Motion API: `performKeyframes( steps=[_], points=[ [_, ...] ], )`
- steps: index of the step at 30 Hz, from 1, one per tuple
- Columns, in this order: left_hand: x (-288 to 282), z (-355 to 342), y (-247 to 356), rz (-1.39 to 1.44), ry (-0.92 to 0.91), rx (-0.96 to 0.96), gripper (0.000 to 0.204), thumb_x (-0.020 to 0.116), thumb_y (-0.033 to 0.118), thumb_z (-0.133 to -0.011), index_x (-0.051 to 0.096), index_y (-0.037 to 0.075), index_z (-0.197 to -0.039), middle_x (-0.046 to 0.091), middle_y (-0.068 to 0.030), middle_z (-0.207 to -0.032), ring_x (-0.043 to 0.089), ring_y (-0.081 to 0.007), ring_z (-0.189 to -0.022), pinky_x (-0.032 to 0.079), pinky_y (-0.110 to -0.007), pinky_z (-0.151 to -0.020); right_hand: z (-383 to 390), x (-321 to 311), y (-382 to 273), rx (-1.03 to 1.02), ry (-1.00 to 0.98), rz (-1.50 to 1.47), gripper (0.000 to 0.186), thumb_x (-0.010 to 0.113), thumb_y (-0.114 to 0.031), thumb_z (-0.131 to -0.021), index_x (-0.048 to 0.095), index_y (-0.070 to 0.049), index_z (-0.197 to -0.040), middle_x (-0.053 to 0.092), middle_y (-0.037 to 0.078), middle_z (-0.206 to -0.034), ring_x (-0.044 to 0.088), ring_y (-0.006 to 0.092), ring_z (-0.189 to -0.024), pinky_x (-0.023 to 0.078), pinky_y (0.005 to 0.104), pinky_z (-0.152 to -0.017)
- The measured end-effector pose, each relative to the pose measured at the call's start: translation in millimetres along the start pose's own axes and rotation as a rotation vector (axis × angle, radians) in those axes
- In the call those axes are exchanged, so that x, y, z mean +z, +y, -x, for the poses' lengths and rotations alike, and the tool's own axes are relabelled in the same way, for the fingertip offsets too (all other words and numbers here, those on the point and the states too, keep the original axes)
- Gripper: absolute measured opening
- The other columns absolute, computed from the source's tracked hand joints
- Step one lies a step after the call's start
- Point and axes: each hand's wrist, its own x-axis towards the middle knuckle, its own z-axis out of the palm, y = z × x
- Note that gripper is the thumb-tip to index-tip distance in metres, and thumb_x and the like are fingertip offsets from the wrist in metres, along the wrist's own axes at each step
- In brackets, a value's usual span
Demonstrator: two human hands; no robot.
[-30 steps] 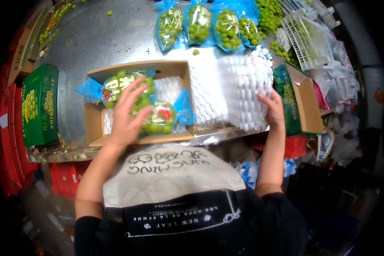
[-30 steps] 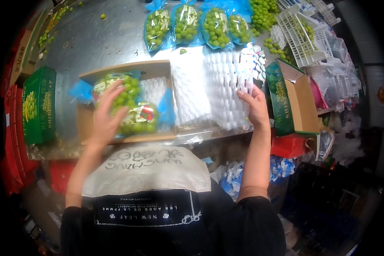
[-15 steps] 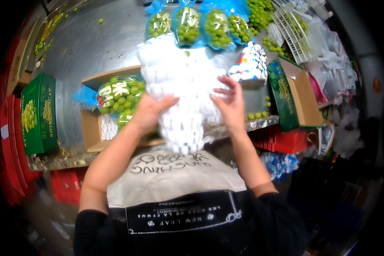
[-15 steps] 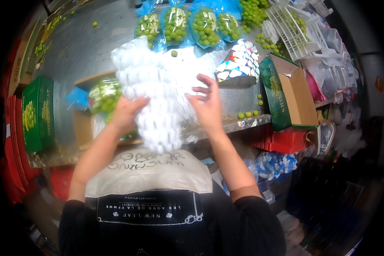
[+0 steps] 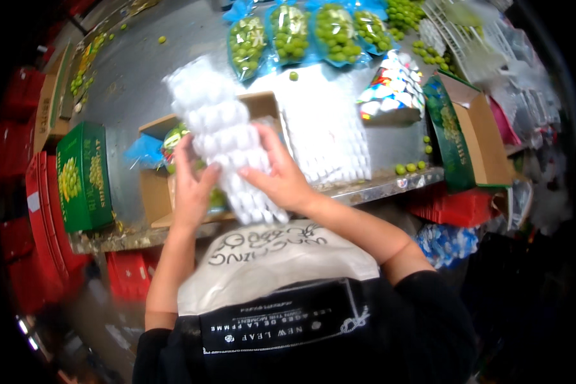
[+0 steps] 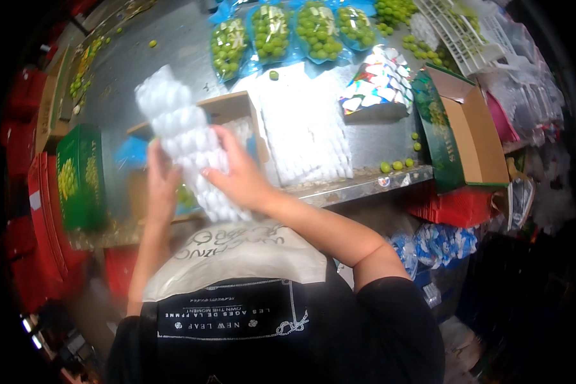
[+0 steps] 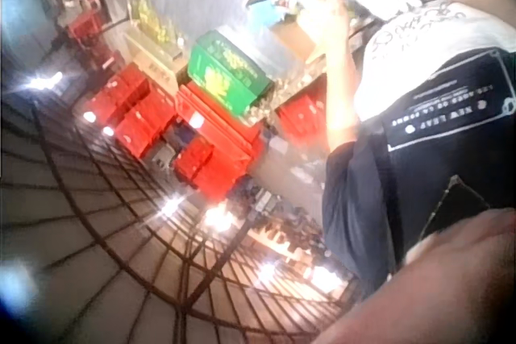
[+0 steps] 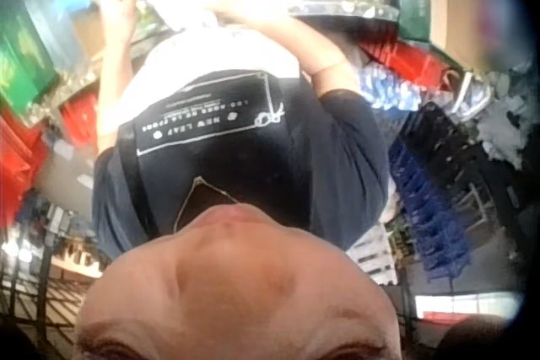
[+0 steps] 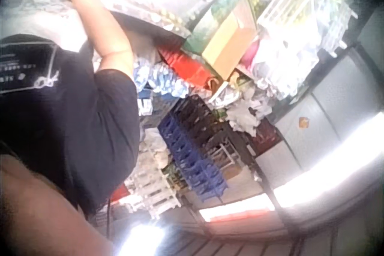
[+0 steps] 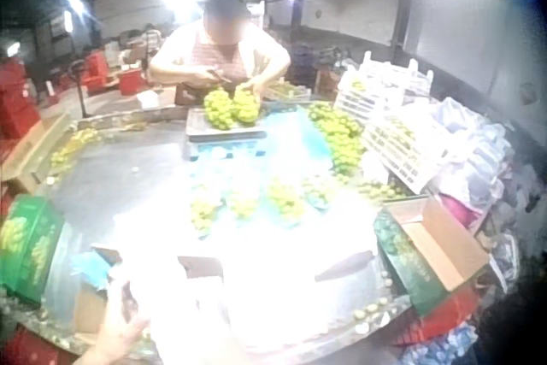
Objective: The person packs bags of grapes into cardboard boxes using foam padding and decorative paper, and then cuts a piece of foam padding using a knife.
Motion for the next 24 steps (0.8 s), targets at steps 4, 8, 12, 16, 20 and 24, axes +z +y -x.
performKeyframes(
  steps=[4,8,12,16,20,24],
  points=[
    [-26.4,-1.6,-4.8,-0.038,0.248,0.026,0.049,0.059,0.002,-0.083,0.037,-0.003,-0.127,0.050,-0.0124,-0.120,0.049,-0.0192,-0.109,0.040,-0.031,-0.093,-13.5,-17.9,11.3,-0.178,-0.326,0.680,0.069,0.064,-0.025,-0.078,0.034,-0.006,-0.137,0.025,0.017,-0.143,0.022,0.0349,-0.131,0.030,0.0415,-0.103],
    [-123.3,-8.8,14.4,-0.396,0.611,0.189,0.042,0.061,0.005,-0.082,0.045,-0.003,-0.120,0.057,-0.0140,-0.111,0.056,-0.0195,-0.099,0.045,-0.031,-0.084,-33.6,-27.7,2.1,-0.218,-0.238,0.908,0.069,0.065,-0.029,-0.077,0.036,-0.002,-0.134,0.027,0.019,-0.141,0.025,0.0353,-0.130,0.027,0.0429,-0.105],
    [-153.4,-2.1,-4.7,-1.037,0.694,0.263,0.043,0.064,0.019,-0.080,0.052,-0.002,-0.115,0.057,-0.0185,-0.103,0.057,-0.0318,-0.095,0.045,-0.038,-0.081,-72.5,23.7,23.3,-0.446,-0.410,1.061,0.058,0.066,-0.015,-0.074,0.045,0.002,-0.125,0.038,0.020,-0.135,0.033,0.0364,-0.126,0.028,0.0458,-0.105],
    [-153.2,-2.0,-25.0,-1.043,0.787,0.205,0.040,0.065,0.018,-0.078,0.054,-0.001,-0.111,0.056,-0.0203,-0.102,0.055,-0.0375,-0.095,0.044,-0.041,-0.079,-126.9,99.4,89.8,-0.524,-0.684,1.238,0.042,0.067,-0.016,-0.072,0.056,-0.002,-0.111,0.049,0.019,-0.125,0.043,0.0334,-0.121,0.034,0.0439,-0.101],
    [-145.6,-14.1,-23.2,-0.815,0.797,0.226,0.037,0.063,0.015,-0.078,0.054,-0.001,-0.110,0.056,-0.0211,-0.104,0.054,-0.0380,-0.096,0.044,-0.042,-0.080,-166.0,133.1,97.9,-0.252,-0.899,1.371,0.034,0.060,-0.012,-0.072,0.058,-0.002,-0.105,0.051,0.016,-0.122,0.049,0.0316,-0.113,0.043,0.0427,-0.092],
    [-141.4,-13.2,-25.5,-0.965,0.816,0.286,0.040,0.060,0.009,-0.078,0.051,0.003,-0.116,0.051,-0.0196,-0.118,0.052,-0.0380,-0.103,0.044,-0.043,-0.083,-177.7,120.9,113.9,-0.459,-0.935,1.341,0.033,0.055,-0.007,-0.073,0.058,-0.006,-0.106,0.052,0.012,-0.116,0.054,0.0319,-0.100,0.048,0.0417,-0.083]
  ],
)
